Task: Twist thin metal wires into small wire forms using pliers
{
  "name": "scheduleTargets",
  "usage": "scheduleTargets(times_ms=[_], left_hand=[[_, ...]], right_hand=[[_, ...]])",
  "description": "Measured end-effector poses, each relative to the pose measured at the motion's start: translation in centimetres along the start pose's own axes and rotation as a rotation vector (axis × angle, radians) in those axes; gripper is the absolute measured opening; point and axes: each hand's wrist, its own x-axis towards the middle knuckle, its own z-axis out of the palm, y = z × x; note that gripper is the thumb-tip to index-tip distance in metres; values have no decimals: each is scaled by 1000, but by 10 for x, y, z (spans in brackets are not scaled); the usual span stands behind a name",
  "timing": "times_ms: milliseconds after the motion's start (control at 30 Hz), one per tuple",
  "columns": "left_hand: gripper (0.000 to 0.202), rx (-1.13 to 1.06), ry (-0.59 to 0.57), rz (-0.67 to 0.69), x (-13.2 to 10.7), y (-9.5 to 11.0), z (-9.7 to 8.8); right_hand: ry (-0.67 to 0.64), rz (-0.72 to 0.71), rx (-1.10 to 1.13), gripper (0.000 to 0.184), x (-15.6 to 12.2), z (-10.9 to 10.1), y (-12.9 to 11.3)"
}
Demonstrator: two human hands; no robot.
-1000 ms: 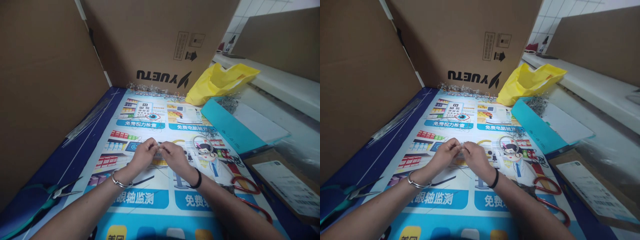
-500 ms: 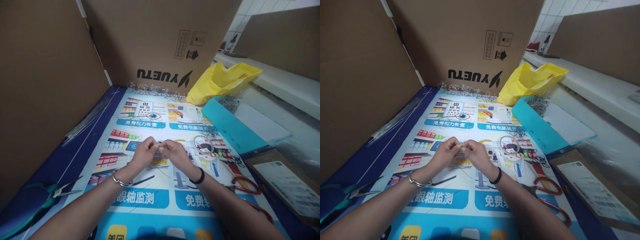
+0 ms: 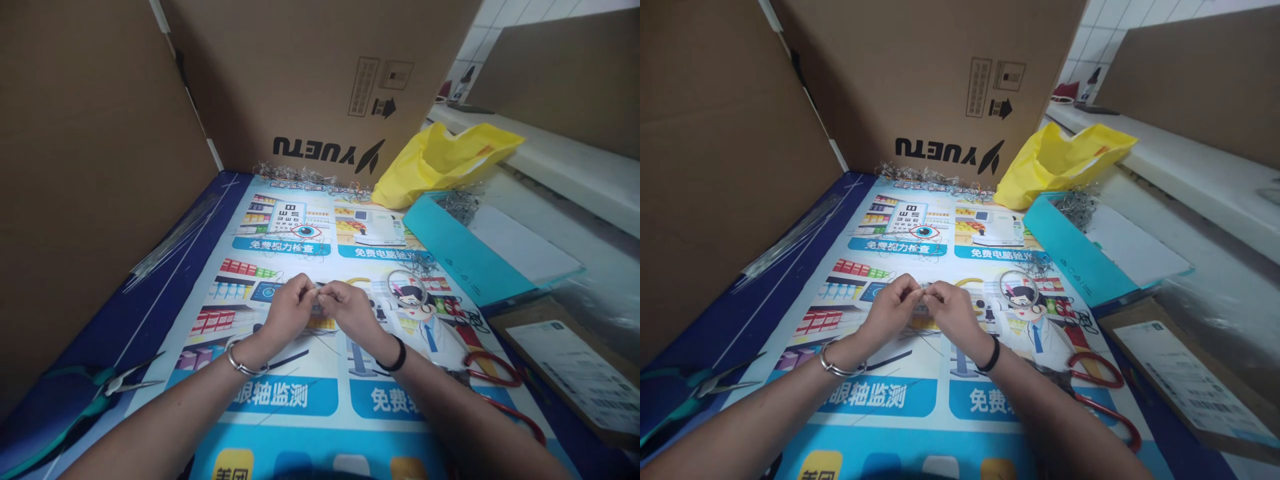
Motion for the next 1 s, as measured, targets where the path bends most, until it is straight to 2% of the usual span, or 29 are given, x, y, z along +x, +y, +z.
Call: scheduleTargets(times_ms=[200,533,833,1000], left_hand=[[15,-47,18,-39,0,0,4],[15,-103,66,-53,1,1,3],[15,116,139,84,-2,3,3],[15,140,172,118,-3,0,6]], right_hand=[[42,-26,-62,13,-1,5,-2],[17,0,45,12,2,9,9],[132,-64,-122,16,-4,9,-7],[159,-96,-122,17,-4,15,-6]])
